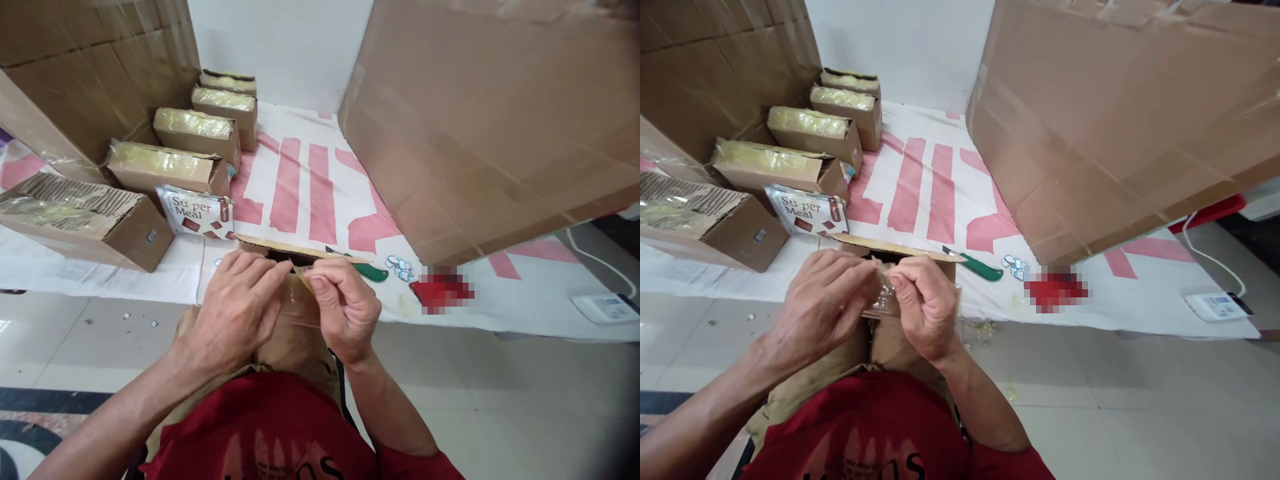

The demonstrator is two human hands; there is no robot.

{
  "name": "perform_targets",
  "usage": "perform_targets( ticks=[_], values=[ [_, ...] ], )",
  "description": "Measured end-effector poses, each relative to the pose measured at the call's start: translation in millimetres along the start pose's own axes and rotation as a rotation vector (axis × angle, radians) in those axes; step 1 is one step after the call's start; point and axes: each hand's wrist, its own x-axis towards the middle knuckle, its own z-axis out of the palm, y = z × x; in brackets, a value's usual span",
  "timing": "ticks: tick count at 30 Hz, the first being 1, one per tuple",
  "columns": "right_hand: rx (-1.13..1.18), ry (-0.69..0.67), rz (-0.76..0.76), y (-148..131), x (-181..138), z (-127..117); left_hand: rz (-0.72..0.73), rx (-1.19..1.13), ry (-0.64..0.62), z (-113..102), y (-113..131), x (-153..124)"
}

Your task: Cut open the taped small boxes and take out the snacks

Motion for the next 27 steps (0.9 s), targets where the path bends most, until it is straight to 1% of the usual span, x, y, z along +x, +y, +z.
perform_targets(
  ticks=[3,6,9,11,12,13,14,16,17,18,19,20,21,22,23,25,27],
  values=[
    [-0.051,0.008,-0.065,-1.2,-5.0,-0.8,0.003,0.019,-0.039,17.9,-3.2,9.9],
    [-0.072,0.075,-0.058,-0.5,-10.5,-0.6,-0.023,0.117,-0.027,32.7,-4.3,12.7],
    [-0.054,0.251,0.016,4.2,-13.2,6.3,-0.006,0.24,0.039,39.2,-1.4,14.9],
    [-0.017,0.418,0.052,11.1,-13.3,9.3,0.014,0.286,0.052,40.7,-0.7,16.9],
    [0.007,0.515,0.061,16.0,-13.2,6.5,0.017,0.303,0.05,40.7,-1.8,17.4],
    [0.043,0.622,0.063,21.7,-13.3,-0.9,0.008,0.32,0.048,40.1,-3.9,17.4],
    [0.1,0.73,0.067,28.5,-13.6,-13.8,-0.017,0.342,0.05,38.8,-7.0,16.9],
    [0.252,0.939,0.063,44.8,-15.7,-54.8,-0.111,0.392,0.067,34.5,-14.1,14.7],
    [0.346,0.997,0.079,53.7,-17.8,-79.9,-0.163,0.411,0.076,32.2,-17.0,13.8],
    [0.377,1.067,0.062,62.2,-20.6,-104.9,-0.206,0.422,0.079,30.5,-18.7,13.4],
    [0.338,1.116,0.048,69.3,-24.0,-127.3,-0.234,0.425,0.072,30.1,-19.0,14.0],
    [0.272,1.106,0.09,73.8,-27.8,-145.1,-0.244,0.424,0.053,31.1,-17.9,15.3],
    [0.218,1.163,0.102,75.5,-31.4,-157.2,-0.239,0.424,0.03,33.8,-15.6,17.3],
    [0.183,1.162,0.151,74.6,-34.3,-163.5,-0.232,0.427,0.006,37.6,-12.5,19.4],
    [0.143,1.153,0.181,72.4,-36.0,-164.5,-0.227,0.43,-0.013,42.1,-9.2,21.4],
    [0.096,1.115,0.229,70.2,-34.3,-156.6,-0.226,0.415,-0.015,50.7,-4.1,23.8],
    [0.121,1.066,0.299,76.7,-27.2,-146.2,-0.226,0.35,0.029,55.1,-2.1,23.8]
  ],
)
